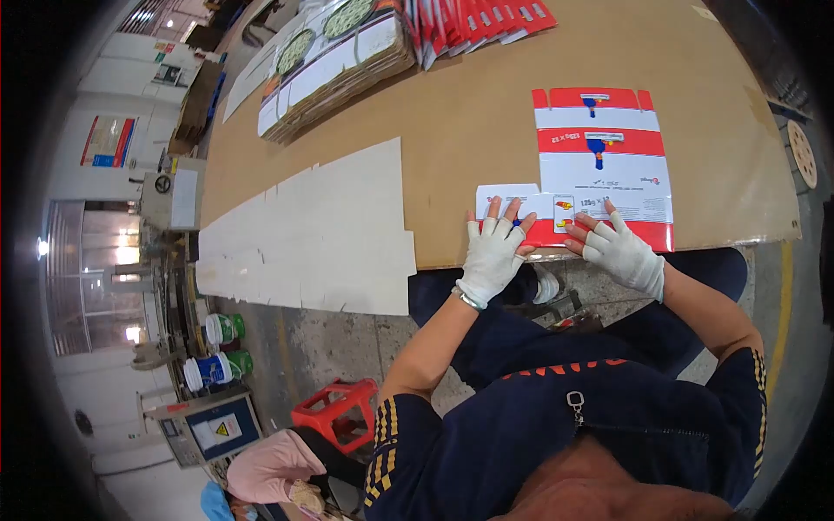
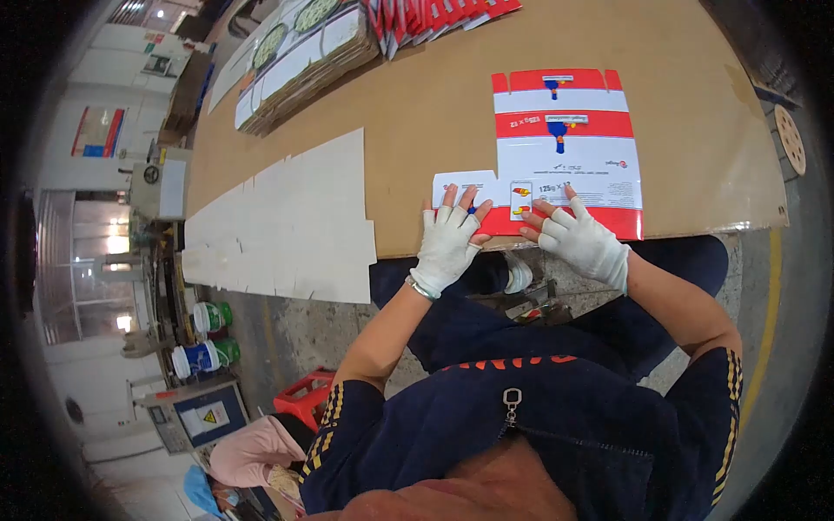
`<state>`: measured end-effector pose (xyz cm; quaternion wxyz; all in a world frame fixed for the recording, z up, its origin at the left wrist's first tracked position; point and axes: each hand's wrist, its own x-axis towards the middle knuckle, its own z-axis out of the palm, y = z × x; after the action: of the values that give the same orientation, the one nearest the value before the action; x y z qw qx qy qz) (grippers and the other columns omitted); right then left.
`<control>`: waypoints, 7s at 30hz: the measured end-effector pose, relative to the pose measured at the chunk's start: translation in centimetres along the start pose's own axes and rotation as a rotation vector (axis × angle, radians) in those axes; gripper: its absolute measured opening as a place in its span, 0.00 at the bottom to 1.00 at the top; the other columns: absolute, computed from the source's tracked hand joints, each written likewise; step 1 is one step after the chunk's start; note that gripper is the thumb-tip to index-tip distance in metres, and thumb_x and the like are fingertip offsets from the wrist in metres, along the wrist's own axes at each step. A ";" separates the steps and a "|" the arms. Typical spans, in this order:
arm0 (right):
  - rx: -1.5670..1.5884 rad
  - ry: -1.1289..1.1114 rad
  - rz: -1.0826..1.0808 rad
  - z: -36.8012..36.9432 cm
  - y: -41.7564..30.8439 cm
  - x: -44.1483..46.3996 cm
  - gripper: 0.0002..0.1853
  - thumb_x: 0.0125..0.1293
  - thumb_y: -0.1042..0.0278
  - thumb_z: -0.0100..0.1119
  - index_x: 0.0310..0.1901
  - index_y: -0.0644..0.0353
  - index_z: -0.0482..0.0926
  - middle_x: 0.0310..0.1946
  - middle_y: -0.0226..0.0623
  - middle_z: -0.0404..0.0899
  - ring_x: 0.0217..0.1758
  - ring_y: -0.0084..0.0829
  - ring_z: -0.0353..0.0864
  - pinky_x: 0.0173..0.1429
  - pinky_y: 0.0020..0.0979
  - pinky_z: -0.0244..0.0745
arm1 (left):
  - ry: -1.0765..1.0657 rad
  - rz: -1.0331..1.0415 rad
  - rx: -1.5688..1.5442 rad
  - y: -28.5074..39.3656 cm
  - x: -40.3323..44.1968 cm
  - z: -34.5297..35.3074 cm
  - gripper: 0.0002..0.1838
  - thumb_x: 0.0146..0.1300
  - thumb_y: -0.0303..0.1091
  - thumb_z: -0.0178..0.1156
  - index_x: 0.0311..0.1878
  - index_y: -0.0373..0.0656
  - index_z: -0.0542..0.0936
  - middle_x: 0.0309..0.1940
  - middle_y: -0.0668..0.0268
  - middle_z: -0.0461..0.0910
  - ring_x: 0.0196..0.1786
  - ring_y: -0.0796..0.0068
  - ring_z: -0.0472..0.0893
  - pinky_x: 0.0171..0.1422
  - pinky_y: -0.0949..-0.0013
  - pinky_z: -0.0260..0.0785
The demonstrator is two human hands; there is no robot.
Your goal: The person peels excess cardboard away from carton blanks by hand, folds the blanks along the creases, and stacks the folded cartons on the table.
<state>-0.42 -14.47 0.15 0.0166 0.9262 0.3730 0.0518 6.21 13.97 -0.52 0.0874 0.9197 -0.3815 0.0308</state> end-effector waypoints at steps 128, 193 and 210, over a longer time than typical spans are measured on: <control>0.310 0.314 0.705 -4.5 0.2 -12.0 0.20 0.55 0.70 0.61 0.52 0.57 0.84 0.44 0.38 0.81 0.51 0.41 0.78 0.73 0.48 0.62 | 0.233 -0.321 -0.308 1.4 -0.8 -2.2 0.17 0.52 0.31 0.68 0.48 0.44 0.84 0.56 0.65 0.81 0.62 0.56 0.76 0.64 0.55 0.67; 0.204 0.015 0.535 -2.9 2.3 -5.0 0.33 0.56 0.69 0.61 0.67 0.53 0.72 0.74 0.40 0.65 0.80 0.42 0.57 0.81 0.58 0.42 | 0.072 -0.144 -0.021 1.5 1.8 -0.3 0.45 0.60 0.52 0.65 0.73 0.33 0.63 0.75 0.52 0.61 0.77 0.46 0.56 0.75 0.39 0.50; 0.262 0.029 0.337 -1.3 -1.0 -0.4 0.37 0.56 0.44 0.68 0.68 0.43 0.71 0.74 0.26 0.65 0.80 0.37 0.58 0.80 0.65 0.44 | 0.725 -0.619 -1.107 -2.4 -6.1 -1.9 0.68 0.55 0.36 0.78 0.81 0.41 0.30 0.82 0.54 0.40 0.82 0.62 0.48 0.83 0.58 0.43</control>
<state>-1.51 -14.06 1.35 -0.1184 0.9689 0.2167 0.0181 3.62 20.22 0.22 0.6652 0.7384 -0.0109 0.1098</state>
